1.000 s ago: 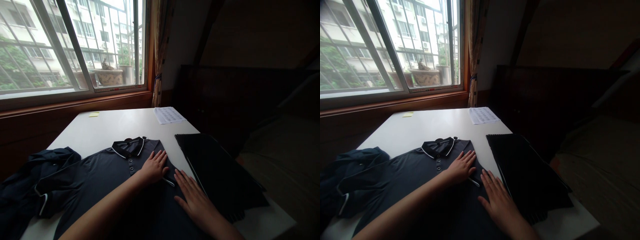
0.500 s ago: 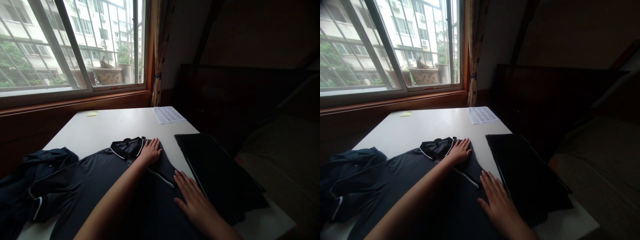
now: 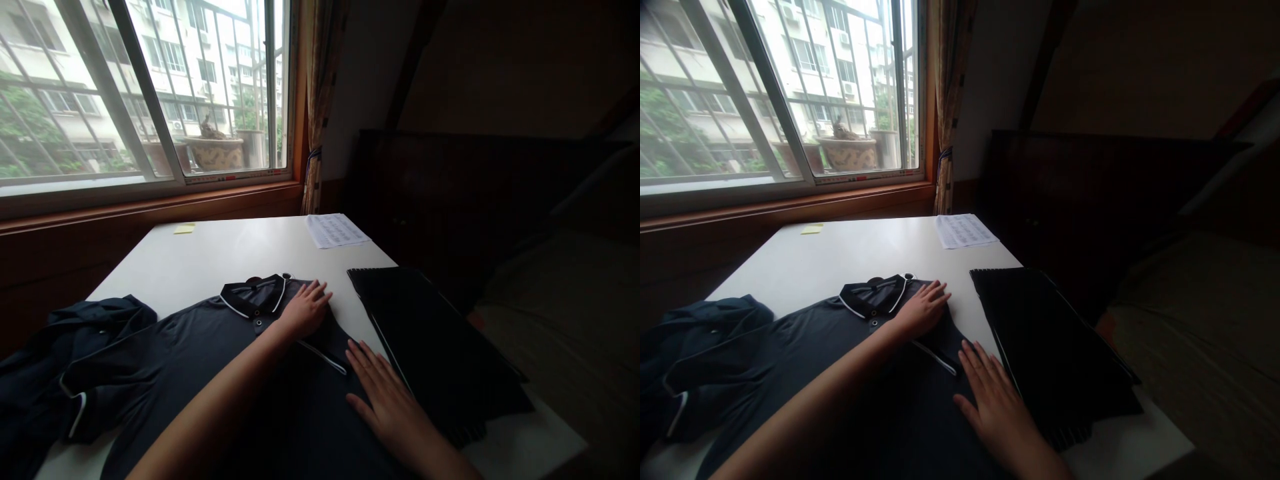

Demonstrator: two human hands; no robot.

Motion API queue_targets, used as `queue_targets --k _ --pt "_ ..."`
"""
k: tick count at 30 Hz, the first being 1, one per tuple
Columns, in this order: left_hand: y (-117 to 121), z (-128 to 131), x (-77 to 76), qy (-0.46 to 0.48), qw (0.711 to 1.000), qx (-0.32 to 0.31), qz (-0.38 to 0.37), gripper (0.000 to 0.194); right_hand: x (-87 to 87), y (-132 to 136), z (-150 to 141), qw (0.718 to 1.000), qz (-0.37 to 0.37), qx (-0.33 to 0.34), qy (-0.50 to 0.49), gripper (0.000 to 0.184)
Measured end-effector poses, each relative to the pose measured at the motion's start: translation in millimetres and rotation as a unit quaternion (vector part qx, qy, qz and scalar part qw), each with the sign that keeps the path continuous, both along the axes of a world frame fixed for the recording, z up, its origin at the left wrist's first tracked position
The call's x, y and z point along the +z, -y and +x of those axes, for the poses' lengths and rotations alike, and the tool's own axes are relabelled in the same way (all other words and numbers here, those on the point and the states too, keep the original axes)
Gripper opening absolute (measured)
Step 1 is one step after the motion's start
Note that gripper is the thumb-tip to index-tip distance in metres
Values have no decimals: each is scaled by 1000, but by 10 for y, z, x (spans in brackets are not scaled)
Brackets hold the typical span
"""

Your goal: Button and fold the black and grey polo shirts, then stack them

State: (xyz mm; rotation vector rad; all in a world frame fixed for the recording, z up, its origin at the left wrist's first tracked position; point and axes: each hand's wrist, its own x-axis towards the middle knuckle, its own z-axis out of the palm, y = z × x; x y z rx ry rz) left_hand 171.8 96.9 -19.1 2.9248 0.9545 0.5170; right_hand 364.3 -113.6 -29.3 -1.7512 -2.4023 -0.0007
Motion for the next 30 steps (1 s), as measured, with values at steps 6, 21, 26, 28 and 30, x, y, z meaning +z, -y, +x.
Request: queue_targets --k 6,21,26,28,30 --pt "176 -124 17 -17 997 -76 -16 47 86 -6 -1 1000 4 -4 -17 58" --pt "-149 -119 66 62 992 88 -67 54 552 -331 -272 996 57 66 -16 20" --pt "-188 -51 166 62 979 152 -118 66 507 -319 -250 995 64 59 -38 22" --pt "-195 -54 206 48 975 155 -152 73 483 -314 -218 995 67 50 -55 23" --pt "-188 -94 254 29 971 144 -188 79 464 -309 -189 994 67 42 -73 23"
